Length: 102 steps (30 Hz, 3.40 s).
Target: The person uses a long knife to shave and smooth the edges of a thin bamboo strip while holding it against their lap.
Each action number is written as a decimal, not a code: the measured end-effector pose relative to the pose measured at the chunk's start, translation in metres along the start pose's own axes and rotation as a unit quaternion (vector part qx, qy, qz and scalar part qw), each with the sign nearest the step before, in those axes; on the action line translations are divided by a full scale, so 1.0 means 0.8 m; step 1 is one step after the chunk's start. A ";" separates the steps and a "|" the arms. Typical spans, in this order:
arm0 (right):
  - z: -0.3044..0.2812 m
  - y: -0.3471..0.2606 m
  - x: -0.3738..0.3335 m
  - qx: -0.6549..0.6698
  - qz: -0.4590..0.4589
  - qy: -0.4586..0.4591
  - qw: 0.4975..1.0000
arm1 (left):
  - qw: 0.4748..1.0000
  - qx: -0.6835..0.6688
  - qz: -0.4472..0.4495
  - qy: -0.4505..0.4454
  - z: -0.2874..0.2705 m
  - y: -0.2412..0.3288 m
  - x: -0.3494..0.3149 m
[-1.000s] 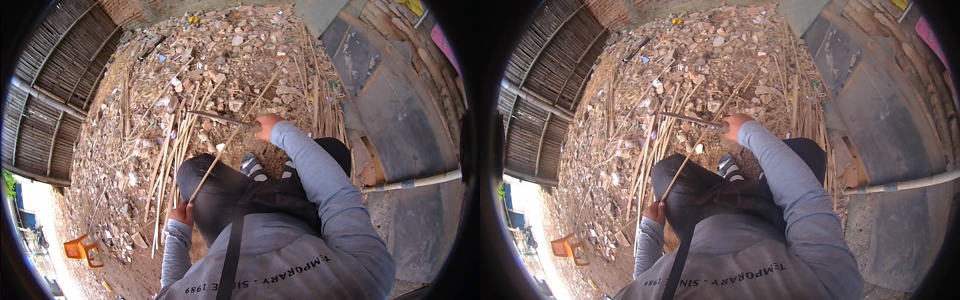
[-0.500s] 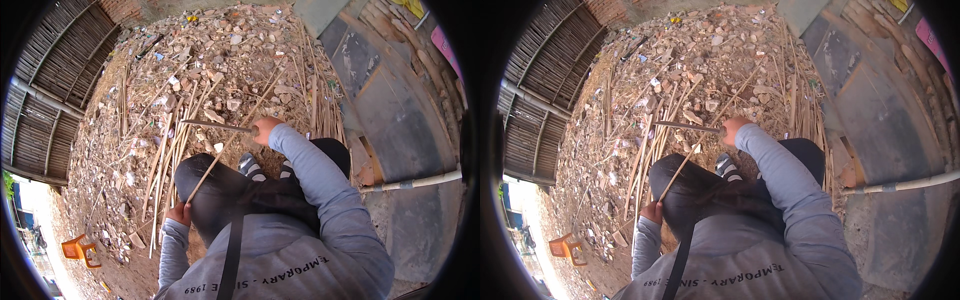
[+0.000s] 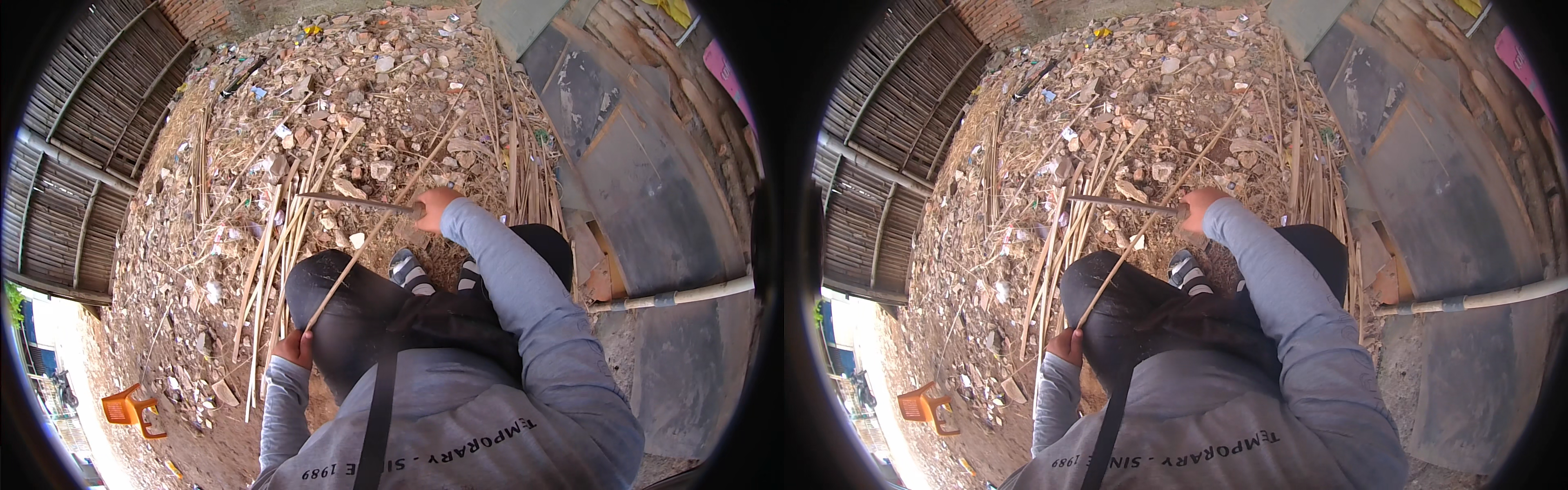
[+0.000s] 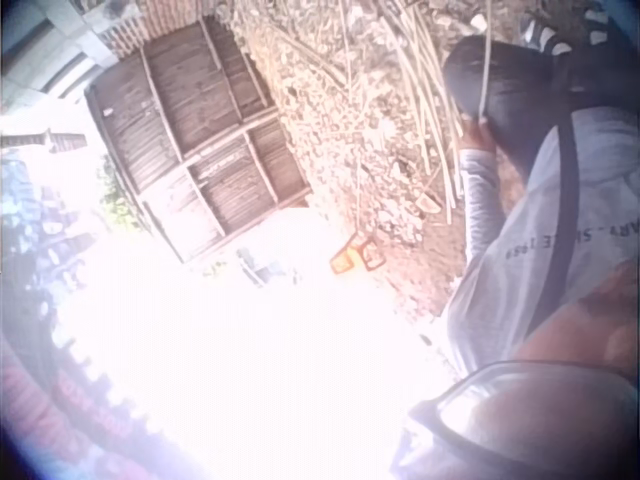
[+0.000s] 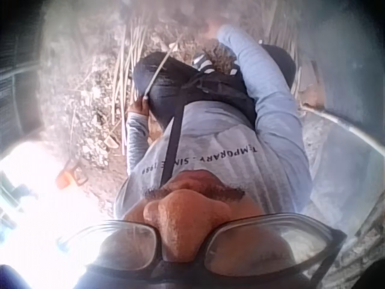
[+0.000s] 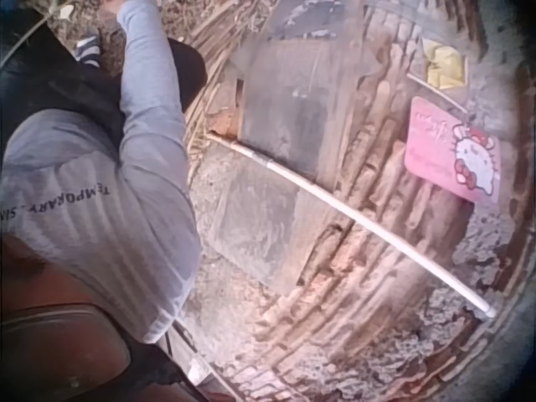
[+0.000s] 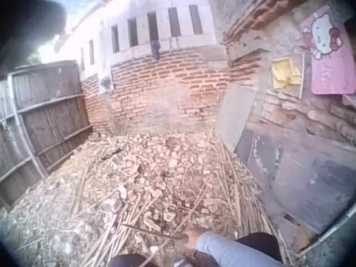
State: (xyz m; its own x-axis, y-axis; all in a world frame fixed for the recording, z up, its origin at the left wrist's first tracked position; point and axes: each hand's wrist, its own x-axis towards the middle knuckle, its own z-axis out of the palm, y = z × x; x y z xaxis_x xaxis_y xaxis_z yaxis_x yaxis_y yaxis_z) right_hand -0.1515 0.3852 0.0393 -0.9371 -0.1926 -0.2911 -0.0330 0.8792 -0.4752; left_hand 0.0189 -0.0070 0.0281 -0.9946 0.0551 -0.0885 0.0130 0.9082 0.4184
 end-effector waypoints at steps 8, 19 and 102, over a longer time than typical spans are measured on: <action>-0.003 0.012 0.014 -0.009 0.062 0.005 0.998 | 0.999 0.031 -0.010 -0.007 0.001 -0.001 0.002; 0.000 0.002 0.010 -0.030 -0.005 -0.052 0.998 | 1.000 -0.008 0.010 -0.008 0.000 0.000 0.001; 0.000 0.010 0.012 -0.052 0.083 -0.018 0.995 | 0.999 0.032 0.004 0.001 0.001 -0.006 0.005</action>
State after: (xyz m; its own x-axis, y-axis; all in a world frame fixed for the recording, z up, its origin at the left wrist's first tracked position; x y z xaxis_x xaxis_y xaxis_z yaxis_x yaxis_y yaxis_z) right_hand -0.1612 0.3904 0.0330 -0.9197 -0.0541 -0.3889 0.0842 0.9402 -0.3300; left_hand 0.0148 -0.0111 0.0249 -0.9946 0.0620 -0.0831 0.0281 0.9327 0.3596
